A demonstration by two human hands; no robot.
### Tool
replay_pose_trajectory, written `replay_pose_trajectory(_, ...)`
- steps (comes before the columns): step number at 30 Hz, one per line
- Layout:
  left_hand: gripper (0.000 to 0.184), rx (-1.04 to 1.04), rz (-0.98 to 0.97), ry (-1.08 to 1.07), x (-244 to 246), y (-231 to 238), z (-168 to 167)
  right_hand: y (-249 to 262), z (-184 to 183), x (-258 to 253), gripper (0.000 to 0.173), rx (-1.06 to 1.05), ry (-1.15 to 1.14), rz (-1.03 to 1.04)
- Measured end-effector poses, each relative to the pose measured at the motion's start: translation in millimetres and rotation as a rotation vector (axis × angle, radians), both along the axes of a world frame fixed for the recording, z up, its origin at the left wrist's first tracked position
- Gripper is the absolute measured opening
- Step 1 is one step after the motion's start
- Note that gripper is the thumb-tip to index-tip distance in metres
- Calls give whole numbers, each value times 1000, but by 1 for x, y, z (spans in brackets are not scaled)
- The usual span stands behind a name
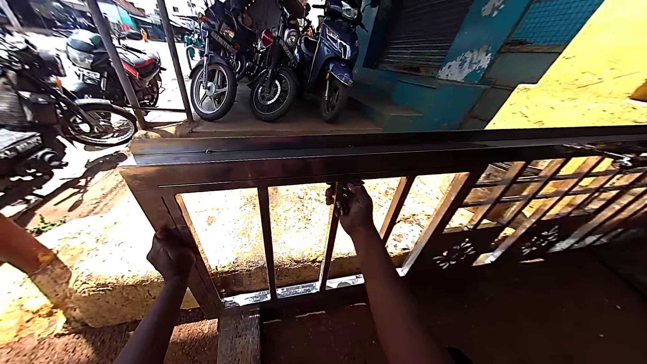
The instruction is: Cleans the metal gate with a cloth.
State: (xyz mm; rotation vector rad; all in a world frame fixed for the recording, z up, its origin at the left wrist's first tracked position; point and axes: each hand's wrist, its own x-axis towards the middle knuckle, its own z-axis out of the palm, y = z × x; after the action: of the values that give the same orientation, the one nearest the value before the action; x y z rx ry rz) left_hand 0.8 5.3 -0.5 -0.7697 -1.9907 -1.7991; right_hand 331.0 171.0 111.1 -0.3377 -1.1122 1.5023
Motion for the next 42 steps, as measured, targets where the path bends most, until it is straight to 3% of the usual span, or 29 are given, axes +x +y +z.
replay_pose_trajectory(5,85,38,0,22,-2,2,-3,22,-2,3,36,83,11,261)
replay_pose_trajectory(10,88,27,7,0,-2,3,-5,22,-7,5,31,125,-5,288)
replay_pose_trajectory(14,88,19,-2,13,-1,1,0,26,-27,8,37,69,-65,366)
replay_pose_trajectory(18,83,-23,35,24,6,1,7,13,-1,-2,41,125,-1,77)
replay_pose_trajectory(21,77,-28,31,14,3,1,5,-2,-19,-2,26,241,-45,-94)
replay_pose_trajectory(24,79,-3,25,49,1,1,2,-7,-34,-9,28,357,-19,-310)
replay_pose_trajectory(29,78,11,22,11,1,1,3,5,-29,-21,26,504,44,-542)
replay_pose_trajectory(36,79,75,2,24,1,3,3,11,-33,-18,22,489,-12,-536)
replay_pose_trajectory(42,80,111,-17,15,1,3,2,-2,-22,-12,25,286,4,-326)
